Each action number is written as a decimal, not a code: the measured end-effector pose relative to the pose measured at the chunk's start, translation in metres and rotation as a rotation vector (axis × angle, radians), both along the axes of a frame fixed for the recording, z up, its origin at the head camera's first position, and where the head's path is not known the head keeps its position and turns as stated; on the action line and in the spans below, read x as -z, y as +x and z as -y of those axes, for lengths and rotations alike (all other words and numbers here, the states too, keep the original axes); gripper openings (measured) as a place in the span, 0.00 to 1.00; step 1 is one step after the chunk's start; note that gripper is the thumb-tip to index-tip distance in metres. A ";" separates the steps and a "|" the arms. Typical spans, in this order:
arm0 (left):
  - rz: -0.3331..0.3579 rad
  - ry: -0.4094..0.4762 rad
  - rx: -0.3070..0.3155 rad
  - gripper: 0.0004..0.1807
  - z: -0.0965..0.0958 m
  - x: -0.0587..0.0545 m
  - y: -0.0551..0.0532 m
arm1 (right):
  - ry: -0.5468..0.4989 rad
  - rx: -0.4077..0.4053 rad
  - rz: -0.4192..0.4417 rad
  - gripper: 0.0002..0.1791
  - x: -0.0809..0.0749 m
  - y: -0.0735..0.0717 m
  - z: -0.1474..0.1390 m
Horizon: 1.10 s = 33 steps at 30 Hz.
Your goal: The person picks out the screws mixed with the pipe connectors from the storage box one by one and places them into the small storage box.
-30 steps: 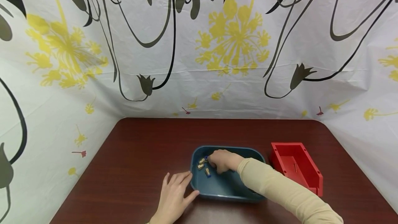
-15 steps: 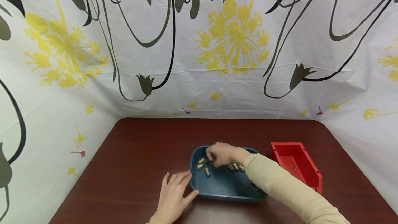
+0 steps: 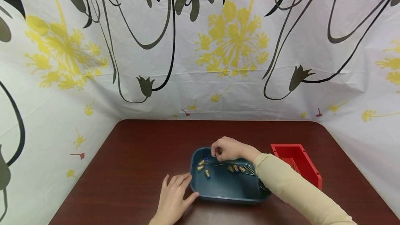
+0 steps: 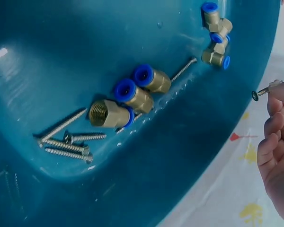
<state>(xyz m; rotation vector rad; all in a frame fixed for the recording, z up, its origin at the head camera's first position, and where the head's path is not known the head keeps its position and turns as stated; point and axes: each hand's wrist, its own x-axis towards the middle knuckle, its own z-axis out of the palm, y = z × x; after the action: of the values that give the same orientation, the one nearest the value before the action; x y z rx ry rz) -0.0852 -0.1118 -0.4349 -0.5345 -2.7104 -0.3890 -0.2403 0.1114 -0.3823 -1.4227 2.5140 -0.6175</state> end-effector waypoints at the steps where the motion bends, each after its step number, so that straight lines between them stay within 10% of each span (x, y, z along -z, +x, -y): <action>1: -0.005 0.001 0.000 0.28 0.000 0.000 0.000 | -0.008 -0.001 0.000 0.08 -0.001 0.000 -0.002; 33: -0.004 0.011 -0.011 0.28 -0.002 0.000 0.001 | -0.160 0.286 -0.050 0.12 -0.035 0.004 -0.135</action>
<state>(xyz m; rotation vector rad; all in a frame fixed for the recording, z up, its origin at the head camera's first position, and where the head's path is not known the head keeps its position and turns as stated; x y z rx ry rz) -0.0846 -0.1103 -0.4352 -0.5169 -2.7041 -0.3998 -0.2366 0.2463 -0.3469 -1.1438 2.7887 -0.8593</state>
